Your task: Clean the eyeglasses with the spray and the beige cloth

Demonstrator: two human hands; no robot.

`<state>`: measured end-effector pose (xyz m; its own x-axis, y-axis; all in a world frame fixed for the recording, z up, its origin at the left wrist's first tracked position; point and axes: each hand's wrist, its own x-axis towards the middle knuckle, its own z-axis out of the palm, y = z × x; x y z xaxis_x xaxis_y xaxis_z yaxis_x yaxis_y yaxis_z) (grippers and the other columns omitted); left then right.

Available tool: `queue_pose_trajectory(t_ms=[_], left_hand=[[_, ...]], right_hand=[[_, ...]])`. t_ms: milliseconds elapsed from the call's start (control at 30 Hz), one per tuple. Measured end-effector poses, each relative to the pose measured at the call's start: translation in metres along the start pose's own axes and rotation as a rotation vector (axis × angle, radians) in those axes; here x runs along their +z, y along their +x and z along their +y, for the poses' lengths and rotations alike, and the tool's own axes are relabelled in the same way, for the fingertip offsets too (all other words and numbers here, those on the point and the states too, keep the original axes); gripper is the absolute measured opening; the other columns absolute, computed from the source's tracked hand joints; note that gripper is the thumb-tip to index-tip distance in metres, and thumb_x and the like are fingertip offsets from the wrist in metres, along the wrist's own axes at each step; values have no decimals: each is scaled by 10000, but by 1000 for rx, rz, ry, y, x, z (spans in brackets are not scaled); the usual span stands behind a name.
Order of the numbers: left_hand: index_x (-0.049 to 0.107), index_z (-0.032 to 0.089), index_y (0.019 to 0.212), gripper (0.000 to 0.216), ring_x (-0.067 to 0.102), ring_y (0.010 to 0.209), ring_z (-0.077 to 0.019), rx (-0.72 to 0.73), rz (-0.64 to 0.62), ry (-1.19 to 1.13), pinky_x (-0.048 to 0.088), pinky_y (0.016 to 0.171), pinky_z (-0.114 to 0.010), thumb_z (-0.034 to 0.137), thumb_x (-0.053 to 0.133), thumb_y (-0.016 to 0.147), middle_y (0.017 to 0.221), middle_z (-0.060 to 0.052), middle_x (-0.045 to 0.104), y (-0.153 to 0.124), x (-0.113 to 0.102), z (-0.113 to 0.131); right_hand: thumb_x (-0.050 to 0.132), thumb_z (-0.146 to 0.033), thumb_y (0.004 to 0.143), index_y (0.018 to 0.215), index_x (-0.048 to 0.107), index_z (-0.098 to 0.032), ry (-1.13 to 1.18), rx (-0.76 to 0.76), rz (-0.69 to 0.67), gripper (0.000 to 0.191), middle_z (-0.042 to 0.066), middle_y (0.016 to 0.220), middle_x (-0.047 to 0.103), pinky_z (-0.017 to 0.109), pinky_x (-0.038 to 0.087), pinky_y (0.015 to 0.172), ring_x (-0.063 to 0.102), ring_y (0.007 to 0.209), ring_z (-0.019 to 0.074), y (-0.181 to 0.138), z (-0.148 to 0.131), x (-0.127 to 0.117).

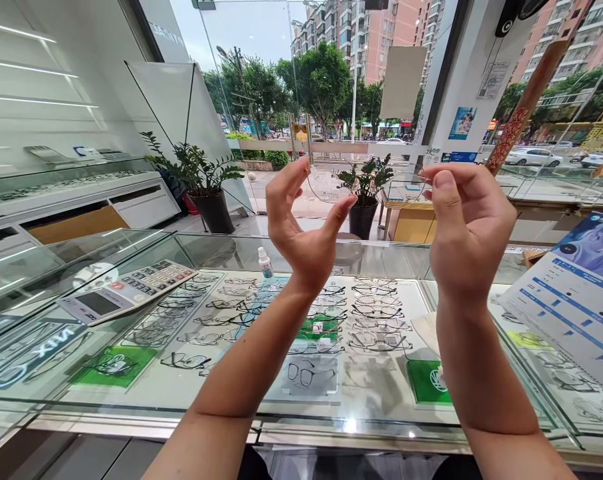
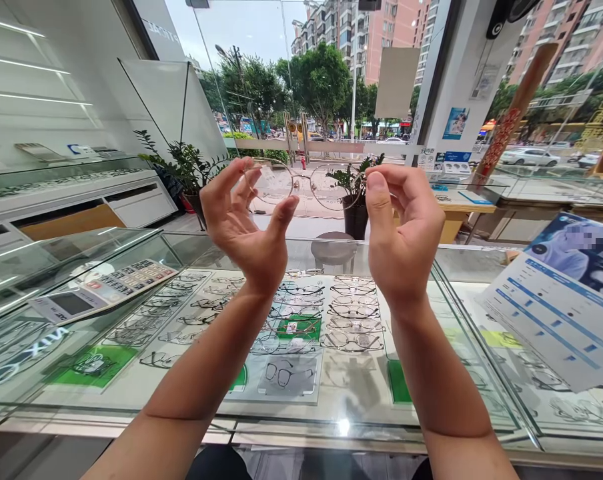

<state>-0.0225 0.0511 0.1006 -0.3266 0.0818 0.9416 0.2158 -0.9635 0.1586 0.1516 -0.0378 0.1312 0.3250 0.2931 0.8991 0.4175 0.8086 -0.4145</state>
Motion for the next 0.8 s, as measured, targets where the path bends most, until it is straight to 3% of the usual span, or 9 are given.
queue_pose_trajectory(t_ms=[200, 400, 500, 667, 800], left_hand=[[609, 329, 1456, 716, 588, 1551, -378, 21, 43, 139, 537, 1227, -631, 658, 904, 893, 1500, -92, 685, -4, -2, 13], [594, 374, 1507, 680, 617, 1530, -349, 98, 54, 220, 567, 1182, -602, 686, 829, 950, 1512, -72, 685, -3, -3, 15], [602, 376, 1503, 679, 664, 1465, -345, 120, 74, 153, 569, 1152, -573, 667, 852, 943, 1469, -62, 695, -1, -1, 10], [521, 404, 1567, 724, 624, 1529, -342, 44, -5, 2, 491, 1272, -565, 669, 824, 964, 1560, -64, 634, -1, 1, -9], [531, 387, 1540, 734, 630, 1525, -337, 27, 9, -15, 481, 1296, -562, 669, 848, 941, 1546, -72, 644, -2, 2, -15]], right_hand=[[672, -444, 1098, 1066, 788, -293, 127, 93, -17, 193, 63, 1125, 781, 459, 636, 990, 759, 1102, 254, 3, 7, 0], [626, -545, 1107, 1119, 780, -305, 174, 130, -67, 285, 60, 1174, 755, 502, 638, 1066, 738, 1216, 269, 2, 14, -2], [637, -523, 1101, 1115, 776, -299, 150, 119, -55, 265, 57, 1164, 757, 504, 638, 1070, 741, 1184, 262, 1, 11, -1], [685, -565, 1065, 1143, 773, -303, 106, 84, -19, 287, 74, 1193, 754, 505, 641, 1060, 726, 1224, 288, -1, 8, 2], [697, -590, 1049, 1159, 772, -292, 114, 74, -12, 326, 84, 1202, 749, 508, 639, 1068, 722, 1245, 294, -2, 8, 3]])
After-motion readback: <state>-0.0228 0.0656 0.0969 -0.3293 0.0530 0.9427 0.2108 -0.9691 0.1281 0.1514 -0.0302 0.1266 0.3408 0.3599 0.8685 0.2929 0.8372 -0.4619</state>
